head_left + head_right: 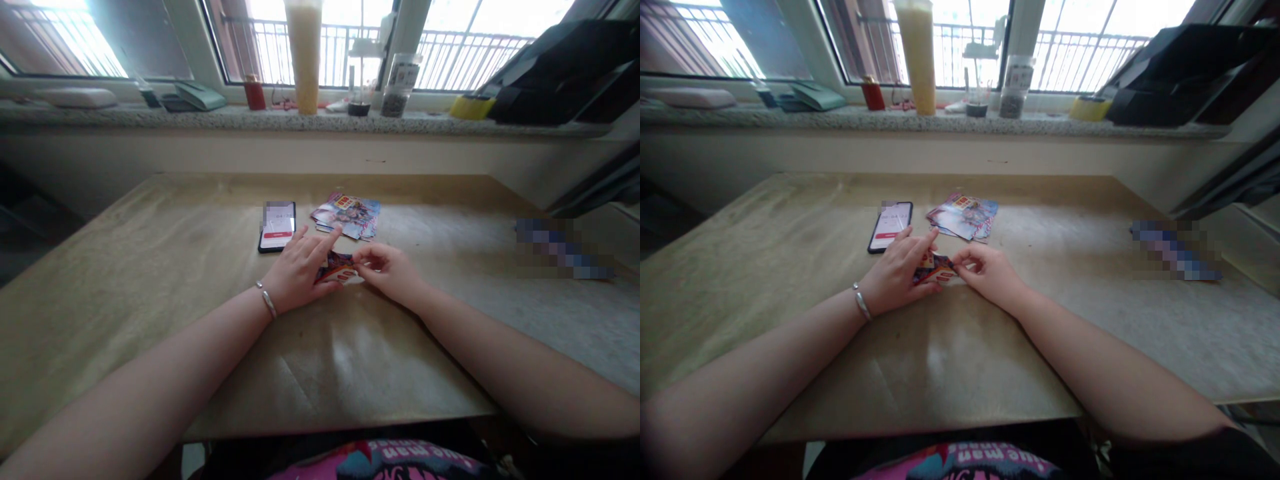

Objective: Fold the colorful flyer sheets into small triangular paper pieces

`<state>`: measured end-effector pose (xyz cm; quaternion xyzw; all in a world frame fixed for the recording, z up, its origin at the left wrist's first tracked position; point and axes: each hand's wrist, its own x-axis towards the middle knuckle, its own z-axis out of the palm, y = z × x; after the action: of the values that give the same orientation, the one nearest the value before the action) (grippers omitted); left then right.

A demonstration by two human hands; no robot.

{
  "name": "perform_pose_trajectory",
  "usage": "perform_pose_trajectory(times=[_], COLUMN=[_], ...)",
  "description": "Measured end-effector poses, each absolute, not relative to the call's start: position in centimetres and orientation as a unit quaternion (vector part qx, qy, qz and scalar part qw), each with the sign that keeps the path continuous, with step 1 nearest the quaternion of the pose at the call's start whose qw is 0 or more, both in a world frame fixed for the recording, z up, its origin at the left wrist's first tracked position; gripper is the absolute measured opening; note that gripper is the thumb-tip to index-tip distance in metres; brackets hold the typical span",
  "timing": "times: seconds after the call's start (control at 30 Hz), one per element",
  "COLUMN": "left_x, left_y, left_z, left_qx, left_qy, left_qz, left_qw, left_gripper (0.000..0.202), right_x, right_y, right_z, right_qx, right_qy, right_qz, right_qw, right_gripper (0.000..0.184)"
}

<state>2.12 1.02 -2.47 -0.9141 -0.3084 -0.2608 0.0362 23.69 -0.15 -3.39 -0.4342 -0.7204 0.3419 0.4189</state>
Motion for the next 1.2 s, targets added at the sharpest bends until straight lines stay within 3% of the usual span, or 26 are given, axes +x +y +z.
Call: perform_pose_trajectory(times=[0.33, 0.6, 0.87, 1.2], left_x=[2.2, 2.3, 2.5, 3.0], left_y=[1.1, 1.0, 0.5, -0.2], left_z=[-2.6, -2.4, -2.1, -1.8], left_qx=[-0.901, -0.905, -0.914, -0.9], left_qy=[-0.332, -0.322, -0.308, -0.317], left_qz=[-0.271, -0.255, -0.239, -0.267], left_qw=[-0.067, -0.11, -0.113, -0.133], left_gripper=[0.089, 0.081, 0.116, 0.102], right_x=[23.7, 23.6, 23.6, 23.3], right_y=[-0.2, -0.3, -0.8, -0.9], right_z=[-3.7, -3.3, -2.9, -3.2], right_qx=[-0.384, -0.358, -0.396, -0.408], right_qy=[-0.702, -0.756, -0.755, -0.722], right_qz=[0.424, 0.35, 0.301, 0.298], right_qw=[0.424, 0.422, 0.428, 0.473], right_gripper=[0.017, 0.01, 0.007, 0.009])
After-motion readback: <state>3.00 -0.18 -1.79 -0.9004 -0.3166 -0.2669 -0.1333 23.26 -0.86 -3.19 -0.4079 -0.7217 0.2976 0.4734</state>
